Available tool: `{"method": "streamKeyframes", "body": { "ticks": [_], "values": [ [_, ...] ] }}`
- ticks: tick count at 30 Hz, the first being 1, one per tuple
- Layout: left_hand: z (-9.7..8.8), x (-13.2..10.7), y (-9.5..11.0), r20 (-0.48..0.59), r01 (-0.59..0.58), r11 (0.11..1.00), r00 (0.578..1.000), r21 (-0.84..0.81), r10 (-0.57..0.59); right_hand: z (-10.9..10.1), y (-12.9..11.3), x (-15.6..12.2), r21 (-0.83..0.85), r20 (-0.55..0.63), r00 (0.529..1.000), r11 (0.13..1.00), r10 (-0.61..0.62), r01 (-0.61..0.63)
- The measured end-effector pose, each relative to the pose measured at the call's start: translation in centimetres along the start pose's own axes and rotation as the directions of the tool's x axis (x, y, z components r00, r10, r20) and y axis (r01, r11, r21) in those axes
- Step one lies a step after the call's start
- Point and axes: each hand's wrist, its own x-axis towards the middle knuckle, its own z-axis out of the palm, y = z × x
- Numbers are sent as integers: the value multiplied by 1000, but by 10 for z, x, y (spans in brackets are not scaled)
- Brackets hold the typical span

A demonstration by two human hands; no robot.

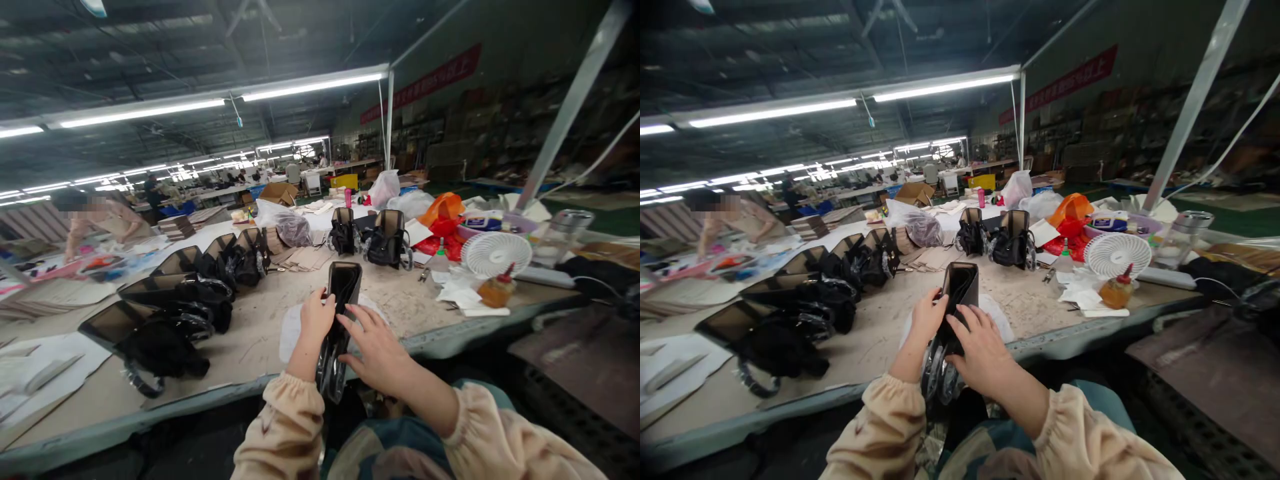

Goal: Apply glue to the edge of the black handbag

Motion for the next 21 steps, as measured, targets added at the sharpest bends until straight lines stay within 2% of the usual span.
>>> {"method": "streamKeyframes", "body": {
  "ticks": [3, 5, 8, 10, 12, 14, 17, 21],
  "values": [
    [2, -3, -7, 75, -58, 992, 995, -112, 67, 11, 18, 4, -43, -34, 992, 991, 123, -125],
    [3, -6, -11, 113, -54, 986, 991, -155, 72, 10, 29, 8, -46, -50, 987, 987, 152, -154],
    [6, -6, -13, 128, -10, 989, 991, -148, 29, 4, 26, 9, -15, -119, 988, 995, 95, -98],
    [10, -4, -11, 124, 18, 992, 992, -123, -3, 3, 12, 5, 49, -121, 993, 999, -15, 21],
    [13, -2, -8, 119, 40, 994, 993, -104, -28, 7, -7, -3, 101, 15, 987, 982, -159, 157],
    [14, 0, -8, 114, 55, 994, 993, -97, -44, 14, -20, -13, 81, 187, 962, 979, -200, 188],
    [10, 0, -14, 107, 78, 991, 992, -110, -66, 20, -18, -20, -97, 301, 953, 993, -35, 67],
    [4, -3, -24, 95, 146, 975, 987, -165, -132, 11, 8, -15, -263, 362, 924, 964, 122, -24]
  ]
}}
